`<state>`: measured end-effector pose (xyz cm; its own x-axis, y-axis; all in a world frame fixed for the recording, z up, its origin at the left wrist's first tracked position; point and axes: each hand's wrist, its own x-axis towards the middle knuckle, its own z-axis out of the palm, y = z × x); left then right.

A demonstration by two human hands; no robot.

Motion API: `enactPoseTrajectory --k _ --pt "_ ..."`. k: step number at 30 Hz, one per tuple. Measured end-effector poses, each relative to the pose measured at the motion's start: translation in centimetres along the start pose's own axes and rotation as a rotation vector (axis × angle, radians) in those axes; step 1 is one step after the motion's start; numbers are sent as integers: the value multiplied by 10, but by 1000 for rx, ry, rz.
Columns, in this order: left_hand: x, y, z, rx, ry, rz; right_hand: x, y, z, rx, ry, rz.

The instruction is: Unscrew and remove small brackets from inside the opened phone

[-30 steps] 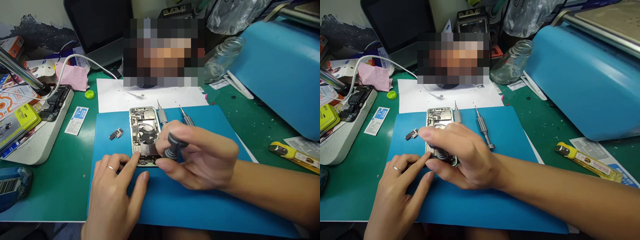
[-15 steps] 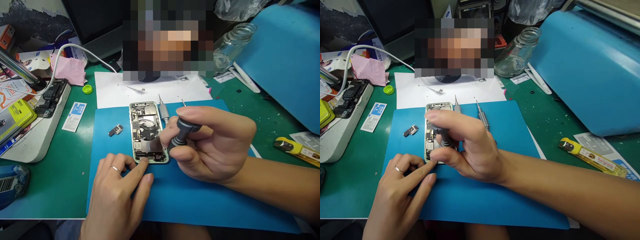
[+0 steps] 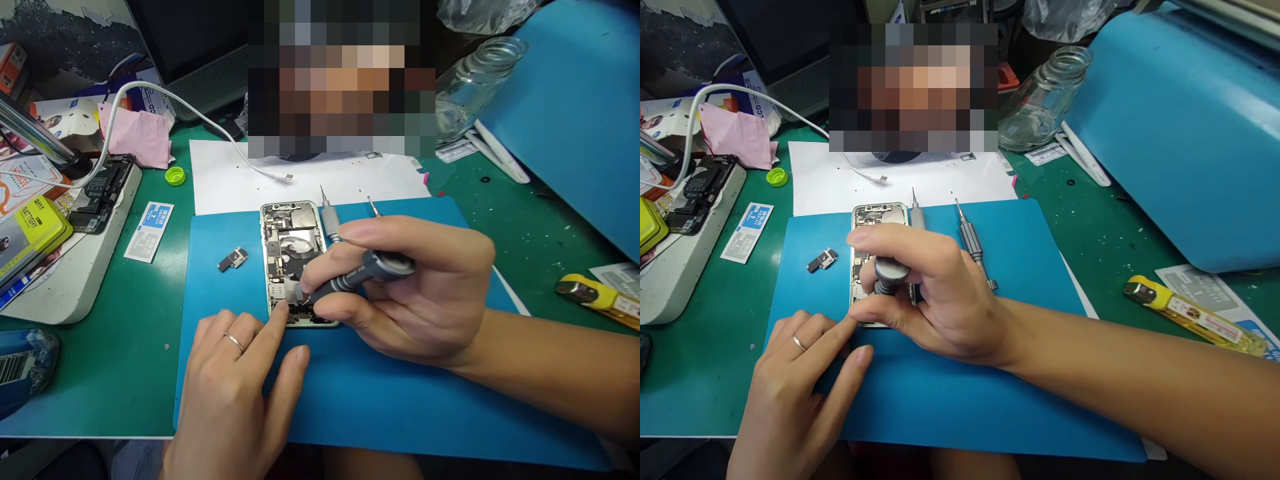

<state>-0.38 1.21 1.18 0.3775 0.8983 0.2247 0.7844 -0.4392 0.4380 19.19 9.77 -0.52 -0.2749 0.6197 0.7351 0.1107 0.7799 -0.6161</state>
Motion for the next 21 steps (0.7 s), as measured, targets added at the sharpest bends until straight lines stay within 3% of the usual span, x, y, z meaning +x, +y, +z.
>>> enactPoseTrajectory --k 16,21 --pt "2 3 3 47 44 -13 -5 -1 0 -47 -65 1" --pt "-2 -3 8 98 63 25 -12 8 4 27 -107 -100"
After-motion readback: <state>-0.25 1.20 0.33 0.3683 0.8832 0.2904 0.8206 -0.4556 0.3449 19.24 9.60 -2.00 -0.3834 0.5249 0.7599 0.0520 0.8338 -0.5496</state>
